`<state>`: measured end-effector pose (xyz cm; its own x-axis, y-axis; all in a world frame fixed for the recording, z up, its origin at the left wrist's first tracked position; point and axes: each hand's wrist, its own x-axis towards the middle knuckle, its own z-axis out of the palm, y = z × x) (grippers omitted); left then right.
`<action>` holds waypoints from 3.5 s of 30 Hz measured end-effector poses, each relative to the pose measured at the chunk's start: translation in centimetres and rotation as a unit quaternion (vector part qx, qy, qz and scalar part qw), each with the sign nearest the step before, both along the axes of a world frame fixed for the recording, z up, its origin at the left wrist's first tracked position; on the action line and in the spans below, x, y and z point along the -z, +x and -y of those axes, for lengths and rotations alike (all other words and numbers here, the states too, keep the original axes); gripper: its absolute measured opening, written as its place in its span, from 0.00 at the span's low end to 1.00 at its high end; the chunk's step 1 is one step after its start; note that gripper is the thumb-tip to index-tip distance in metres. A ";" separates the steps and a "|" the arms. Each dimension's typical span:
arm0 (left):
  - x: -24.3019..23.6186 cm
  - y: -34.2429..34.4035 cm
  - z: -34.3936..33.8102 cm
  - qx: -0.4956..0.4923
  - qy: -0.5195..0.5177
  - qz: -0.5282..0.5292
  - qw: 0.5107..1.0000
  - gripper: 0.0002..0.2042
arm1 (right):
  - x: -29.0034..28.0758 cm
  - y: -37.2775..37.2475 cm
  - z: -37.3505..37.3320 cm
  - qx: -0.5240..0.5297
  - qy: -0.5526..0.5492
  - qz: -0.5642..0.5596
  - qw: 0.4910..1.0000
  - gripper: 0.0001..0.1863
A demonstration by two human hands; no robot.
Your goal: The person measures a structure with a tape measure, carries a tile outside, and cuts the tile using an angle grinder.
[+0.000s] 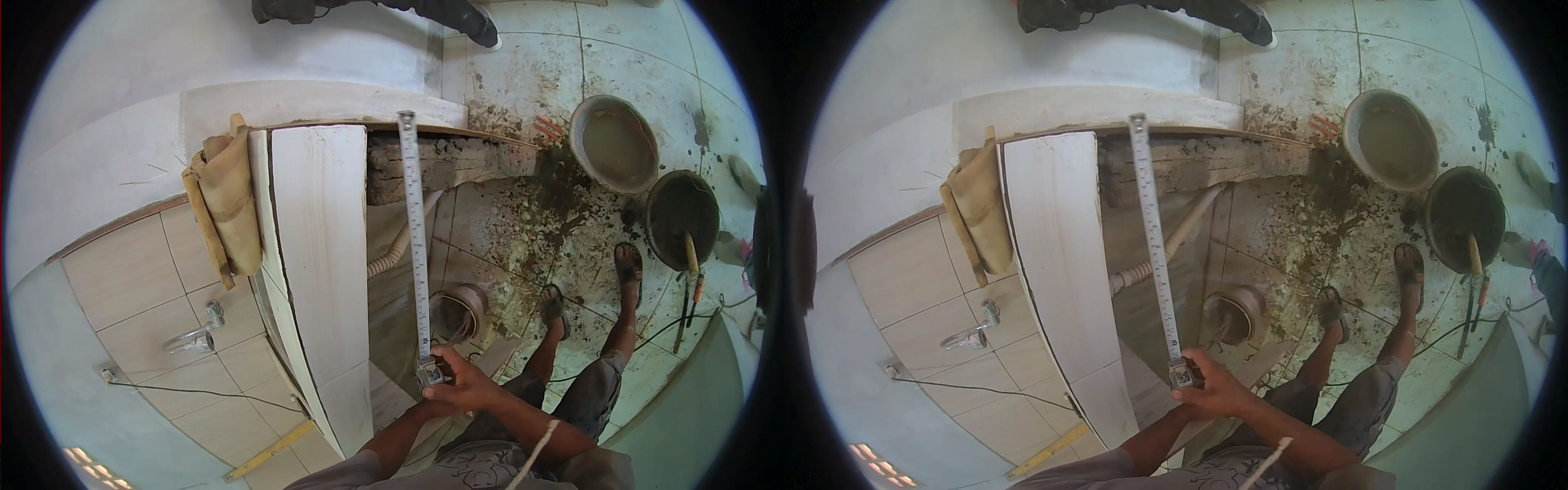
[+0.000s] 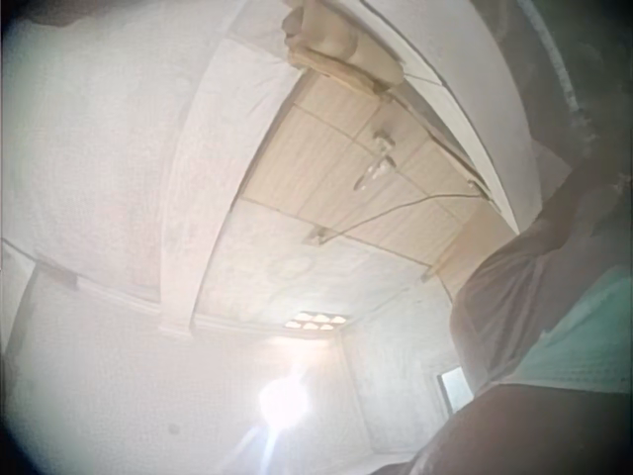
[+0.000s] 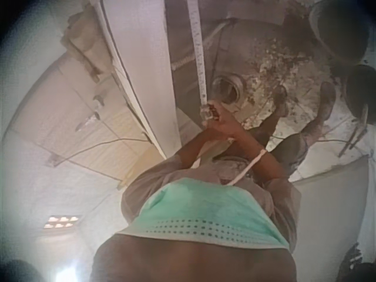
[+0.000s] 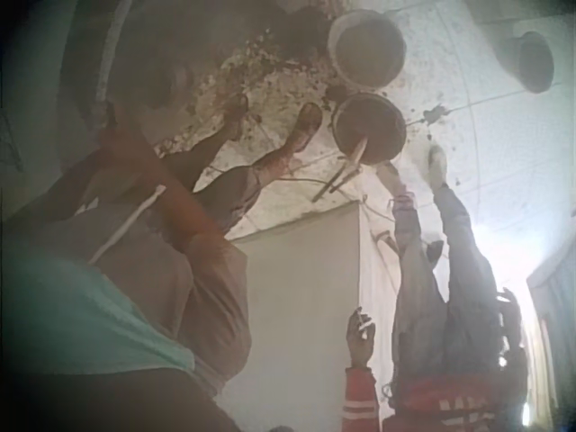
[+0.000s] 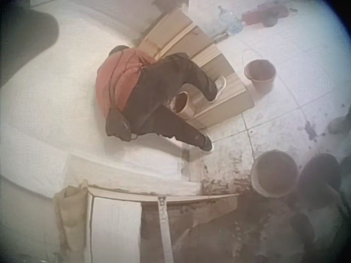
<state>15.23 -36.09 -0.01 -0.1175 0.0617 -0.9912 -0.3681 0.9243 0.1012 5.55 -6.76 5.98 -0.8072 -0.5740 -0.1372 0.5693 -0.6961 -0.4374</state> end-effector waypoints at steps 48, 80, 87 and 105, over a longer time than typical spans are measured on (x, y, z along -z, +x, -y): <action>-7.8 -5.3 -9.3 0.063 -0.106 -0.021 0.992 0.44 | -5.9 -2.7 6.3 0.086 0.087 -0.116 0.986 0.43; -4.2 -4.7 -6.1 0.095 -0.076 0.016 0.993 0.52 | -5.7 -2.3 6.4 0.098 0.113 -0.112 0.982 0.41; -3.0 -4.2 -5.6 0.099 -0.090 0.021 0.991 0.52 | -5.6 -2.6 5.7 0.094 0.125 -0.121 0.980 0.40; -1.5 -1.0 -2.4 0.044 -0.101 0.013 0.994 0.51 | -5.5 -3.0 4.7 0.077 0.127 -0.116 0.982 0.42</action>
